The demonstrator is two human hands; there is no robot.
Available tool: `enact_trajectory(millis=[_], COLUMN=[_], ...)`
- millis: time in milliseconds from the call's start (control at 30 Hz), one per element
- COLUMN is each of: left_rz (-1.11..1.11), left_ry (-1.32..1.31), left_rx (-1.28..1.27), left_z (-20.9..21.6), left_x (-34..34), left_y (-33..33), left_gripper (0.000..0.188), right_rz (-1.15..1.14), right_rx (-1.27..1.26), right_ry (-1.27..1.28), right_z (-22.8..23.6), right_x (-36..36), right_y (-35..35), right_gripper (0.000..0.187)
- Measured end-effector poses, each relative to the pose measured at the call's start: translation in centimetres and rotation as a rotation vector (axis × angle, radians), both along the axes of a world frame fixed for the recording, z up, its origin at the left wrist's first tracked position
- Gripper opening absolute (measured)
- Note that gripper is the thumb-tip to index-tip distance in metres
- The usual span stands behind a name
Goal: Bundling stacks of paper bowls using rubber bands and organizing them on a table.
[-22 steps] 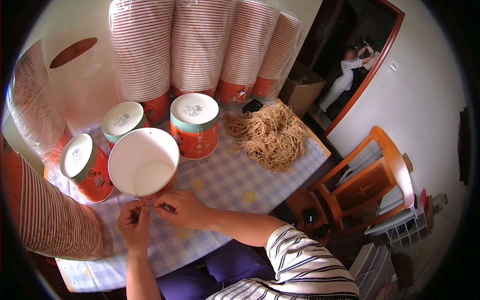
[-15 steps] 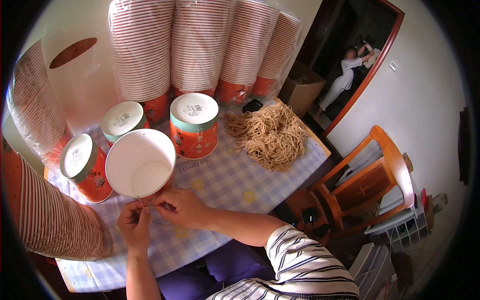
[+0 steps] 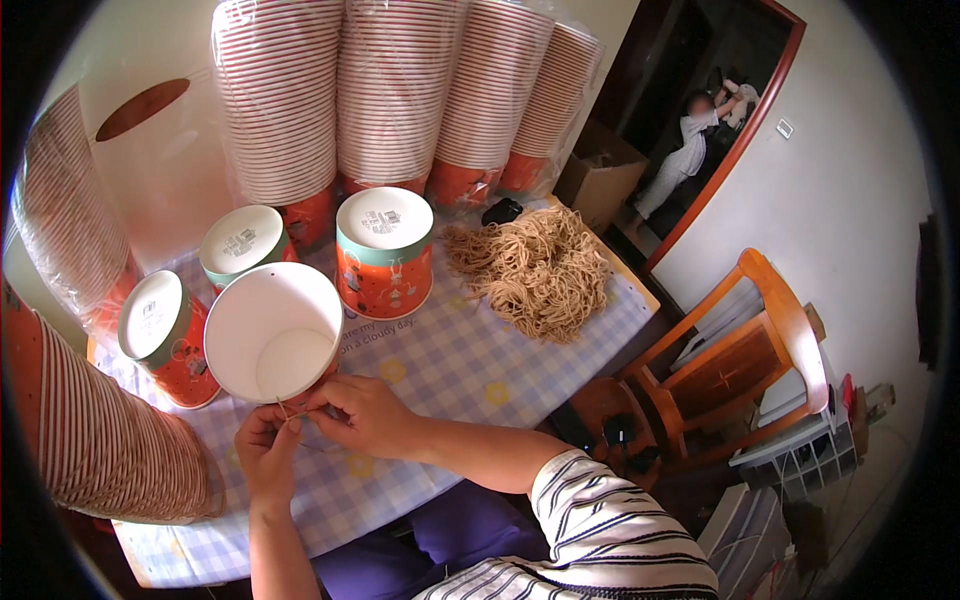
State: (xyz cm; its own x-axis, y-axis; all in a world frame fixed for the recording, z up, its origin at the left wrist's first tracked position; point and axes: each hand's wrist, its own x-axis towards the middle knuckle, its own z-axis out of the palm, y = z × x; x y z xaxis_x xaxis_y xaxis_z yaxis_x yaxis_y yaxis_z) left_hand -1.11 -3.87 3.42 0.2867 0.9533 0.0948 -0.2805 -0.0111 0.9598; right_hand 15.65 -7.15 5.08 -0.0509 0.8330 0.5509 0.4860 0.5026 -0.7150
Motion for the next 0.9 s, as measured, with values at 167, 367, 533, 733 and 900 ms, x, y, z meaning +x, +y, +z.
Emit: enact_trajectory(millis=[167, 367, 533, 733, 900], left_rz=[-0.019, -0.079, -0.037, 0.121, 0.195], left_ry=[-0.002, -0.035, 0.05, 0.293, 0.536], left_rx=[-0.027, -0.048, 0.084, 0.246, 0.547], left_z=[0.1, 0.1, -0.3, 0.1, 0.7], left_x=[-0.1, -0.3, -0.4, 0.2, 0.6], left_y=[0.0, 0.1, 0.1, -0.5, -0.8], left_gripper=[0.007, 0.008, 0.012, 0.011, 0.019], right_rz=[0.015, 0.02, 0.034, 0.016, 0.021], right_rx=[0.013, 0.0, -0.03, 0.105, 0.072], right_ry=[0.025, 0.037, 0.018, -0.085, -0.048], right_z=[0.3, 0.2, 0.1, -0.5, -0.1], right_x=[0.0, 0.0, 0.0, -0.1, 0.0], right_y=[-0.1, -0.1, -0.2, 0.2, 0.0], right_gripper=[0.012, 0.011, 0.011, 0.013, 0.012])
